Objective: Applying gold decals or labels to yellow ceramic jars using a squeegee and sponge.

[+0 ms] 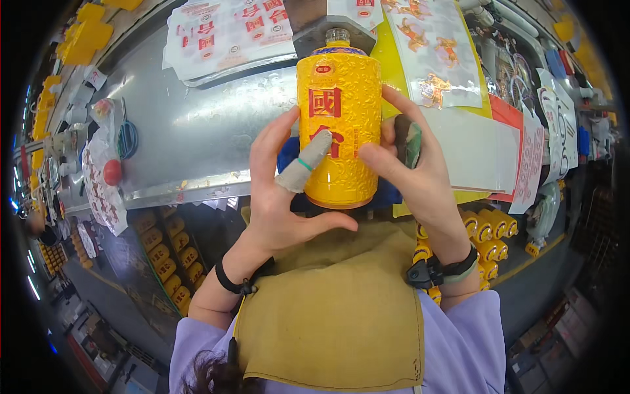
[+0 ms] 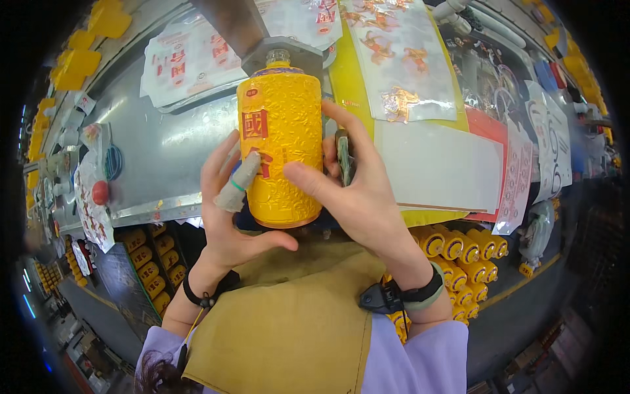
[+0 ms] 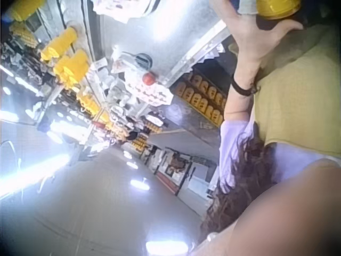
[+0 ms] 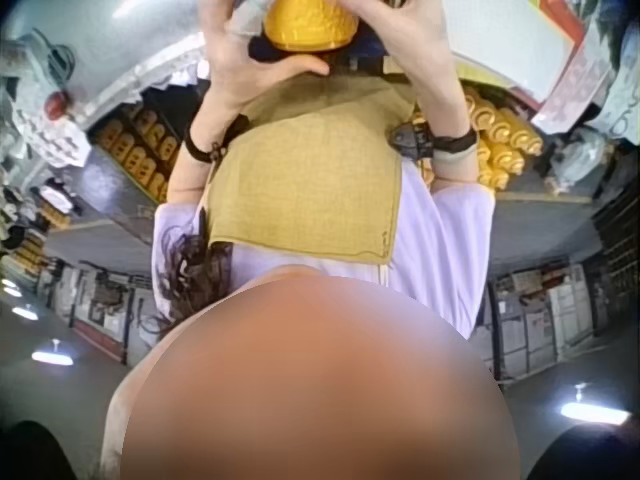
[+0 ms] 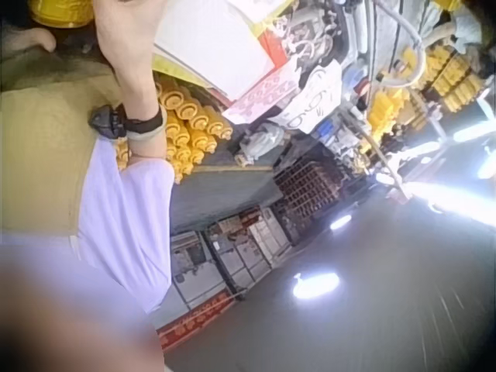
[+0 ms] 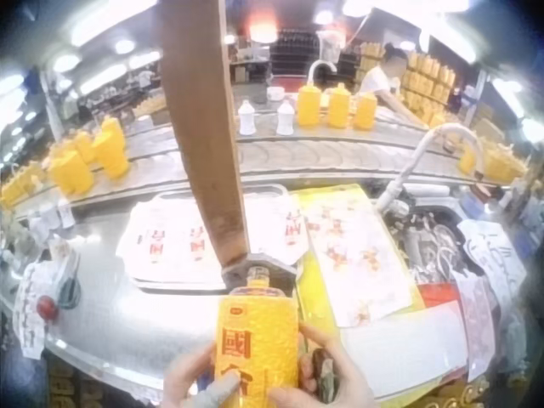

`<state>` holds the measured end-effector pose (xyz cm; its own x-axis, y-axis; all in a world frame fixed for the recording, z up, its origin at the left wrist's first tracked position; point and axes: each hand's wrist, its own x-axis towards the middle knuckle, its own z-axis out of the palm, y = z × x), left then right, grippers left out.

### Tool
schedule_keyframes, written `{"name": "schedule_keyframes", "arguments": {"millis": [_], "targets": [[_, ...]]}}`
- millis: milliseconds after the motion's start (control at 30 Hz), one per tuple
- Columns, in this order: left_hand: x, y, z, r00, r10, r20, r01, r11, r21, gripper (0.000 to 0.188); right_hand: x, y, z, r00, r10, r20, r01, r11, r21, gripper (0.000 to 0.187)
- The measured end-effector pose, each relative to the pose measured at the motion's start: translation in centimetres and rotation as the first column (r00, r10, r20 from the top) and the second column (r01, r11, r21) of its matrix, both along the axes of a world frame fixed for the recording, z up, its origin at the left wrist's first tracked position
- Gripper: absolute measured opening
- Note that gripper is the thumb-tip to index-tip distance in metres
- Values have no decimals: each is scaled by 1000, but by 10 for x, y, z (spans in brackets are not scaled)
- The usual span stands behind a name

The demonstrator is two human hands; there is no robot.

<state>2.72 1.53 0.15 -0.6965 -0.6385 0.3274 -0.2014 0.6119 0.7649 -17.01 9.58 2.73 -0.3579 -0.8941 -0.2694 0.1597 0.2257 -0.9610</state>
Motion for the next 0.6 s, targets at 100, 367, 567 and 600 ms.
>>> {"name": "schedule_keyframes", "arguments": {"millis": [100,367,567,600], "targets": [[-4,-5,-4,977,62,-206,-22,981,191,88,-1,-12,4,997,-56,-51,54,997,-50,72],[-45,-3,21,917,228,-328,94,675,732,83,1,-19,1,994,-62,-95,57,997,-54,70],[-49,0,23,912,245,-329,90,664,743,81,1,-19,9,997,-33,-65,31,999,-37,71],[-48,0,23,912,245,-329,90,663,743,81,0,-19,8,997,-33,-65,31,999,-36,71]]}}
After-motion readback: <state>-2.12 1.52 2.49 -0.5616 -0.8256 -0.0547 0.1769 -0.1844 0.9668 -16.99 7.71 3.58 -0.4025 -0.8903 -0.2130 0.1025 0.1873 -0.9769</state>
